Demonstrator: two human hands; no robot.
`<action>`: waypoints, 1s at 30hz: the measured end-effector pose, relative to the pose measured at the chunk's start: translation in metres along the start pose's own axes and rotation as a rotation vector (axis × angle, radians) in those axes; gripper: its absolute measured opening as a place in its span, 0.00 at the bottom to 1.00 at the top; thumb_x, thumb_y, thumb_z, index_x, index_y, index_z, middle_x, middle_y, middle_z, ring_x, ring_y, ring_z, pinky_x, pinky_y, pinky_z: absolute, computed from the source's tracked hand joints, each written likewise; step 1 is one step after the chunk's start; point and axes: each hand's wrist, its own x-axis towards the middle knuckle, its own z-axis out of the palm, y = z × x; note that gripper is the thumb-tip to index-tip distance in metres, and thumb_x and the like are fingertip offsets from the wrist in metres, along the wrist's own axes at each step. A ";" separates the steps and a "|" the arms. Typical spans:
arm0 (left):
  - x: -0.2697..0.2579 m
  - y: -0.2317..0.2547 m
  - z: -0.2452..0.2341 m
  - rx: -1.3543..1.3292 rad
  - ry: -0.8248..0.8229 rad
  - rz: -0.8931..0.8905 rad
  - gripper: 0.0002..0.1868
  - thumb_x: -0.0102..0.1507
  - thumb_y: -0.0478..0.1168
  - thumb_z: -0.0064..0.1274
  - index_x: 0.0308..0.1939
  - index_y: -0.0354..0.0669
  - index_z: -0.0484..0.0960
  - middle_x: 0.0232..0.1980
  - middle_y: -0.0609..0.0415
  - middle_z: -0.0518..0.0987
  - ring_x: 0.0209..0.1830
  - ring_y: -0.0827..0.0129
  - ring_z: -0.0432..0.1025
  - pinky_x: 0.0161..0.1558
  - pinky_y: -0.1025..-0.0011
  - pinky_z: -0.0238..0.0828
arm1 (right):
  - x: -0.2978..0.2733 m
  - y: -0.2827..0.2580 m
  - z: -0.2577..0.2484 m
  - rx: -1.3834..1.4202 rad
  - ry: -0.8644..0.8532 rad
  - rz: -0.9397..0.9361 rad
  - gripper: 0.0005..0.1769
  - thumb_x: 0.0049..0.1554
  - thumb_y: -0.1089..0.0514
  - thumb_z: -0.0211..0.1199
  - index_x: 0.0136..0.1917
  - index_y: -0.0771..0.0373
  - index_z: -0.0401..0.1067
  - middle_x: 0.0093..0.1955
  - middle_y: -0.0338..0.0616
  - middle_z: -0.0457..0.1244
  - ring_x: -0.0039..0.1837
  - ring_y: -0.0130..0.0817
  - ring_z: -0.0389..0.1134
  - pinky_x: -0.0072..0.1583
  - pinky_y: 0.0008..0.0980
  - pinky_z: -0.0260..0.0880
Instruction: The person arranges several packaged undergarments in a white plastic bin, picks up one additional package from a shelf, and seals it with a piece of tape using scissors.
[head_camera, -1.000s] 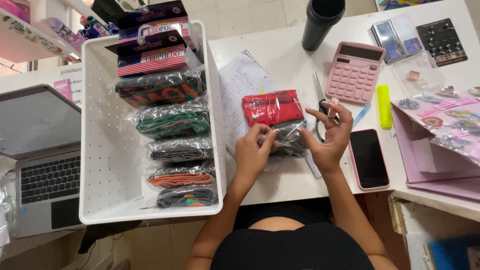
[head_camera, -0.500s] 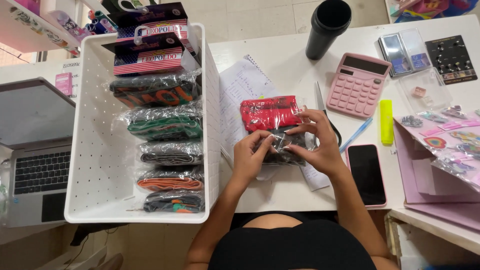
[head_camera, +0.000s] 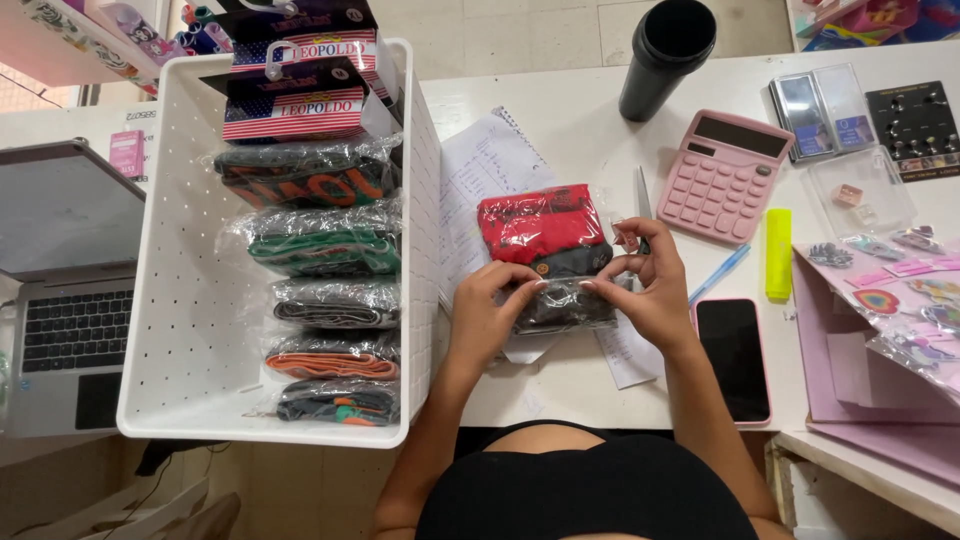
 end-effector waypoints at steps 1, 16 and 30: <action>-0.001 -0.003 0.002 0.000 -0.001 -0.001 0.06 0.64 0.49 0.62 0.38 0.55 0.87 0.31 0.57 0.83 0.35 0.60 0.77 0.45 0.68 0.71 | 0.000 0.002 0.000 0.000 0.000 0.001 0.42 0.44 0.76 0.75 0.68 0.69 0.59 0.54 0.46 0.50 0.38 0.36 0.72 0.49 0.36 0.76; 0.000 -0.014 0.008 0.205 0.015 0.043 0.16 0.71 0.54 0.49 0.32 0.54 0.79 0.18 0.60 0.75 0.29 0.60 0.75 0.43 0.66 0.69 | 0.005 -0.010 0.003 -0.109 0.022 0.019 0.38 0.46 0.71 0.77 0.66 0.68 0.63 0.53 0.44 0.51 0.38 0.32 0.70 0.50 0.34 0.74; -0.018 -0.003 0.041 0.811 0.449 0.824 0.06 0.69 0.37 0.56 0.47 0.49 0.87 0.53 0.55 0.86 0.48 0.65 0.81 0.44 0.73 0.76 | 0.004 0.017 0.004 -0.089 0.148 0.055 0.39 0.46 0.70 0.79 0.66 0.66 0.62 0.55 0.44 0.54 0.38 0.28 0.69 0.47 0.28 0.74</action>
